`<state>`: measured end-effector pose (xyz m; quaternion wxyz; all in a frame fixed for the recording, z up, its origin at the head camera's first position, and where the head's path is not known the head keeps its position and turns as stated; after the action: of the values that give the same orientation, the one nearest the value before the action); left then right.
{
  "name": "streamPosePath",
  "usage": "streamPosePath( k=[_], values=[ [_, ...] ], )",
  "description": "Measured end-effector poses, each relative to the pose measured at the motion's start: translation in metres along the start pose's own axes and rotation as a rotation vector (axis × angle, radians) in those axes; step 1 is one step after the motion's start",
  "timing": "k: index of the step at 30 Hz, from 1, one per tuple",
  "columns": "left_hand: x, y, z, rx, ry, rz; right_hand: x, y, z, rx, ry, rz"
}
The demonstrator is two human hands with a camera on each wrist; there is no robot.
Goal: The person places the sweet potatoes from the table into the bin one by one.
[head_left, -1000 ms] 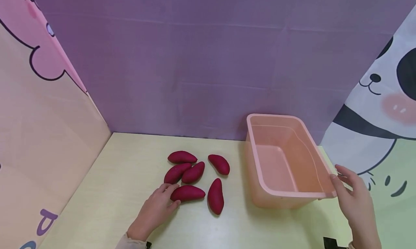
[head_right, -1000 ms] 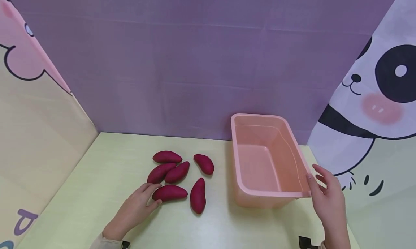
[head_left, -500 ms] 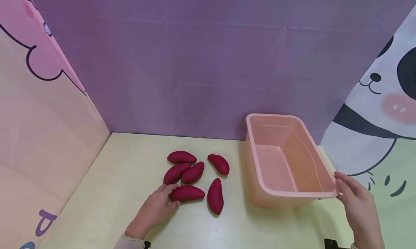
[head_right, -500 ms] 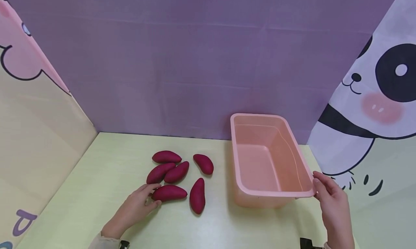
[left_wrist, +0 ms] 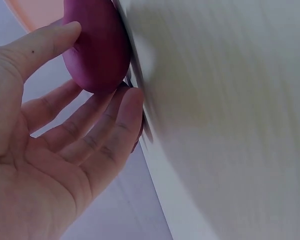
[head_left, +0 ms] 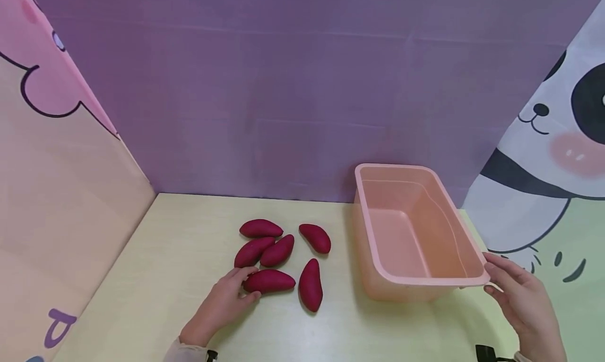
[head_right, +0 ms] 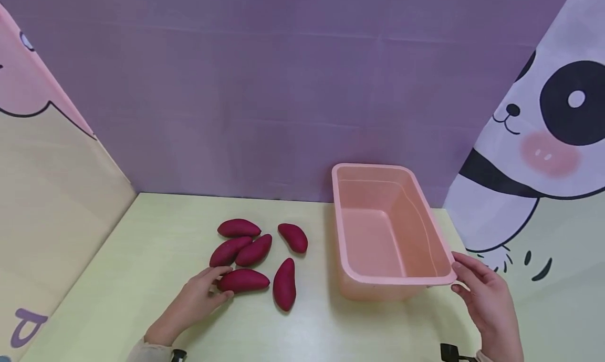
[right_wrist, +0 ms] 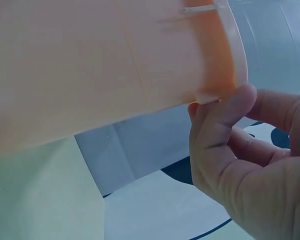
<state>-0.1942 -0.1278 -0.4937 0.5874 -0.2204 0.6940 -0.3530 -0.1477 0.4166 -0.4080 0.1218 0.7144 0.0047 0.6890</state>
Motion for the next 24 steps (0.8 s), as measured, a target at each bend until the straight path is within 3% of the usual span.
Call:
streamPosePath(
  k=[10,24],
  values=[
    [0.004,0.0014,-0.0029,0.025,-0.027,0.024,-0.0027,0.0025,-0.0007,-0.01,-0.004,-0.084],
    [0.0055,0.0029,-0.0056,0.01,0.012,0.09,-0.0037,0.0023,0.0032,0.007,-0.032,-0.119]
  ],
)
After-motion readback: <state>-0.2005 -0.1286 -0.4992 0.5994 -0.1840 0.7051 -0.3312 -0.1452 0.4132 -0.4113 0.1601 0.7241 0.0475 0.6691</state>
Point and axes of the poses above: each hand's wrist, its own z-axis away from the middle knuckle, its own y-axis out of the palm, x = y × z, the point moved 7 cm from there along -z, towards the middle knuckle
